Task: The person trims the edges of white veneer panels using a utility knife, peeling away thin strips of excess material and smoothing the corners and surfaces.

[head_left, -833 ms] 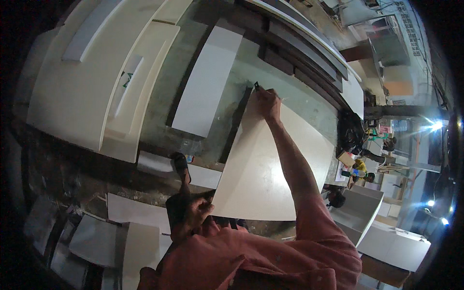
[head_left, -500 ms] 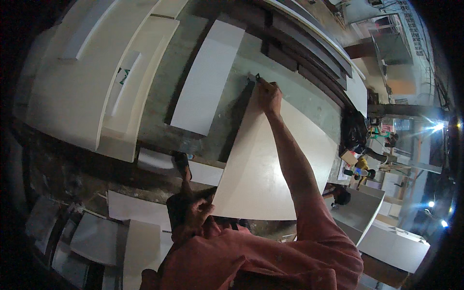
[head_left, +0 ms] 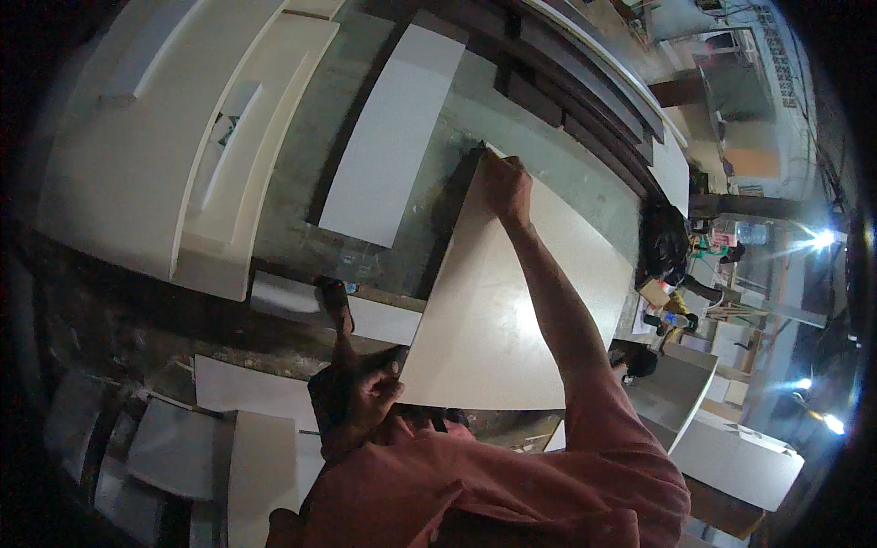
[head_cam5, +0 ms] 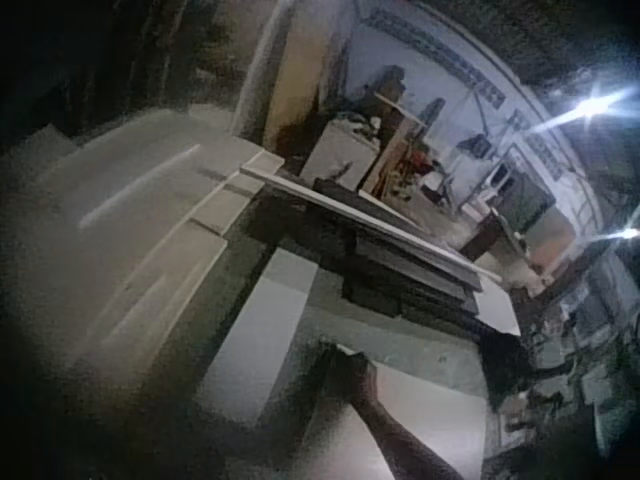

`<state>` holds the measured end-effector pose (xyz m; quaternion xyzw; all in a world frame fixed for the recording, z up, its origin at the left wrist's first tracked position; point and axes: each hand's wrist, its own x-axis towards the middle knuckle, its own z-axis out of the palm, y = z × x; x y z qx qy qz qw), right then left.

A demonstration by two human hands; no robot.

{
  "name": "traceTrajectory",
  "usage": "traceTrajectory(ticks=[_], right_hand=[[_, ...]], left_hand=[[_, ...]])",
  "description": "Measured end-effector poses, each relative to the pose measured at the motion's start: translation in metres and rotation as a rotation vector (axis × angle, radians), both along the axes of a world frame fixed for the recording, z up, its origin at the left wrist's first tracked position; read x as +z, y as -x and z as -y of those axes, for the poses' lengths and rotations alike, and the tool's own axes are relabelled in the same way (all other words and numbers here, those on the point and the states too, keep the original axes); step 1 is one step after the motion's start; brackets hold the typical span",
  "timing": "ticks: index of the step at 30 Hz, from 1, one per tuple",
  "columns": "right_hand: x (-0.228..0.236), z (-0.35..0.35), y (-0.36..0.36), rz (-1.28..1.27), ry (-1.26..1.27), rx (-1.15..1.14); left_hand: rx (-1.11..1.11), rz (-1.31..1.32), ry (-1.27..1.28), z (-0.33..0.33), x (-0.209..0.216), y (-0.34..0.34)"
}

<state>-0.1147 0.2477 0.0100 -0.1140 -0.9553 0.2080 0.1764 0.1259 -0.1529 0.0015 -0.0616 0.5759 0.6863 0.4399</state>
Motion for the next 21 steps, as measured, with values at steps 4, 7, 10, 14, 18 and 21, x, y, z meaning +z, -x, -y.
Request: traceTrajectory(ticks=[4,7,10,14,18,21], right_hand=[[0.005,-0.019,0.007,0.094,0.034,-0.032],[0.007,-0.005,0.003,0.178,-0.142,-0.013],[0.003,0.014,-0.023,0.029,0.005,0.125],[0.009,-0.013,-0.009,0.172,-0.112,-0.004],[0.028,0.016,0.007,0.267,-0.003,-0.063],[0.003,0.021,-0.037,-0.018,-0.034,0.116]], left_hand=[[0.041,0.013,-0.037,-0.007,0.012,0.006],[-0.089,-0.081,0.111,-0.004,0.031,0.021],[-0.258,-0.21,0.35,-0.007,0.08,0.053],[-0.261,-0.212,0.396,-0.015,0.092,0.057],[0.129,-0.154,0.191,-0.009,0.019,-0.016],[0.118,-0.208,0.225,-0.005,0.057,-0.016]])
